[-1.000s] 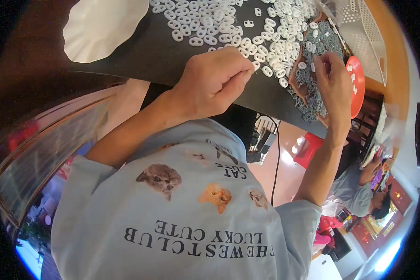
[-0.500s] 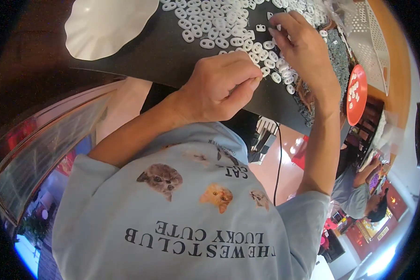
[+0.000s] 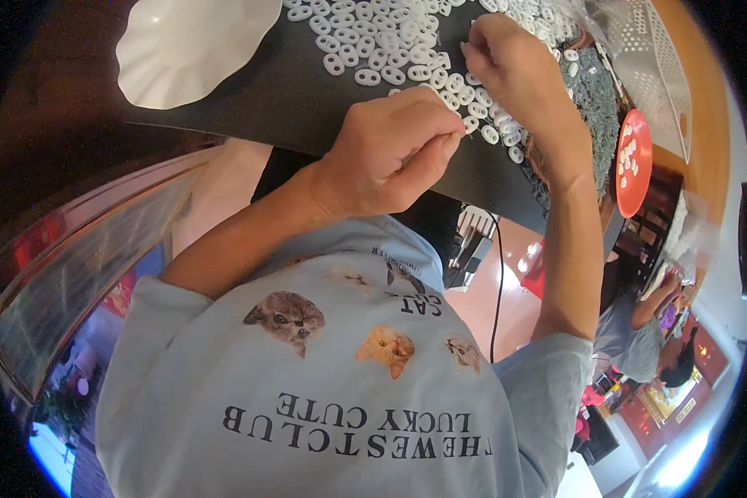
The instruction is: Manual assembly of small white plastic rings into a chain or structure.
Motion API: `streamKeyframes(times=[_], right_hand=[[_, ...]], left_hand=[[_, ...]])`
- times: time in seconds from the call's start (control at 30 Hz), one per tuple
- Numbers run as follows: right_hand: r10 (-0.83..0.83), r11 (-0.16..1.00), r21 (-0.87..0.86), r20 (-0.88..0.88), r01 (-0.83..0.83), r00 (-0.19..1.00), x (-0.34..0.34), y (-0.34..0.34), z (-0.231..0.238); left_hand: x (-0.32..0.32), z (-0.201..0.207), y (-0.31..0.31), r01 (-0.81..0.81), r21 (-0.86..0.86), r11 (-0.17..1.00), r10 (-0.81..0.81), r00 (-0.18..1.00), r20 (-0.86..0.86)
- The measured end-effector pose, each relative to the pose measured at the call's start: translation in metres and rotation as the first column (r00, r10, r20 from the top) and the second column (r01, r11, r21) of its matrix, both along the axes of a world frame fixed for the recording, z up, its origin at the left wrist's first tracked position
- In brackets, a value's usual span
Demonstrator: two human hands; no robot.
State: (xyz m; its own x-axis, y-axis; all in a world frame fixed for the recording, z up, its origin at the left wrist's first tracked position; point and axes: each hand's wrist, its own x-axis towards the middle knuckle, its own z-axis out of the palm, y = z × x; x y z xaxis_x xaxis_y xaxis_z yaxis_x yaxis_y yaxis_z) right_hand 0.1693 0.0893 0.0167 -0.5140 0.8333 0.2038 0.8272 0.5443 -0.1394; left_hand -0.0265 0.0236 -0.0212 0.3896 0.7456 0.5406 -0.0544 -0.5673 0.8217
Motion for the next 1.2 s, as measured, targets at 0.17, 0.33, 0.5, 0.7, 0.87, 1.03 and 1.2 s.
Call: streamKeyframes(times=[0.17, 0.33, 0.5, 0.7, 0.87, 1.03, 1.2], right_hand=[[-0.113, 0.971, -0.239, -0.439, 0.006, 0.891, -0.021, -0.045, 0.045], [0.097, 0.991, -0.015, -0.594, -0.132, 0.798, -0.025, -0.075, 0.043], [0.182, 0.979, 0.048, -0.646, -0.198, 0.741, -0.02, -0.092, 0.04], [0.029, 0.998, -0.019, -0.637, -0.054, 0.771, -0.015, -0.111, 0.039], [-0.216, 0.967, -0.246, -0.646, 0.068, 0.733, -0.009, -0.121, 0.032], [-0.196, 0.976, -0.19, -0.573, 0.104, 0.795, -0.002, -0.121, 0.027], [-0.227, 0.962, -0.253, -0.553, 0.098, 0.802, -0.005, -0.121, 0.029]], left_hand=[[-0.01, 0.03, 0.001, 0.411, -0.8, 0.438, -0.106, 0.907, 0.408], [-0.003, 0.026, -0.001, 0.763, -0.639, 0.095, -0.199, 0.643, 0.739], [0.003, 0.025, -0.008, 0.75, -0.634, 0.189, -0.209, 0.662, 0.72], [0.01, 0.03, -0.011, 0.517, -0.71, 0.479, -0.249, 0.855, 0.455], [0.013, 0.031, -0.012, 0.482, -0.688, 0.543, -0.267, 0.875, 0.403], [0.013, 0.024, -0.021, 0.397, -0.638, 0.66, -0.296, 0.918, 0.265], [0.009, 0.029, -0.022, 0.309, -0.667, 0.678, -0.328, 0.939, 0.102]])
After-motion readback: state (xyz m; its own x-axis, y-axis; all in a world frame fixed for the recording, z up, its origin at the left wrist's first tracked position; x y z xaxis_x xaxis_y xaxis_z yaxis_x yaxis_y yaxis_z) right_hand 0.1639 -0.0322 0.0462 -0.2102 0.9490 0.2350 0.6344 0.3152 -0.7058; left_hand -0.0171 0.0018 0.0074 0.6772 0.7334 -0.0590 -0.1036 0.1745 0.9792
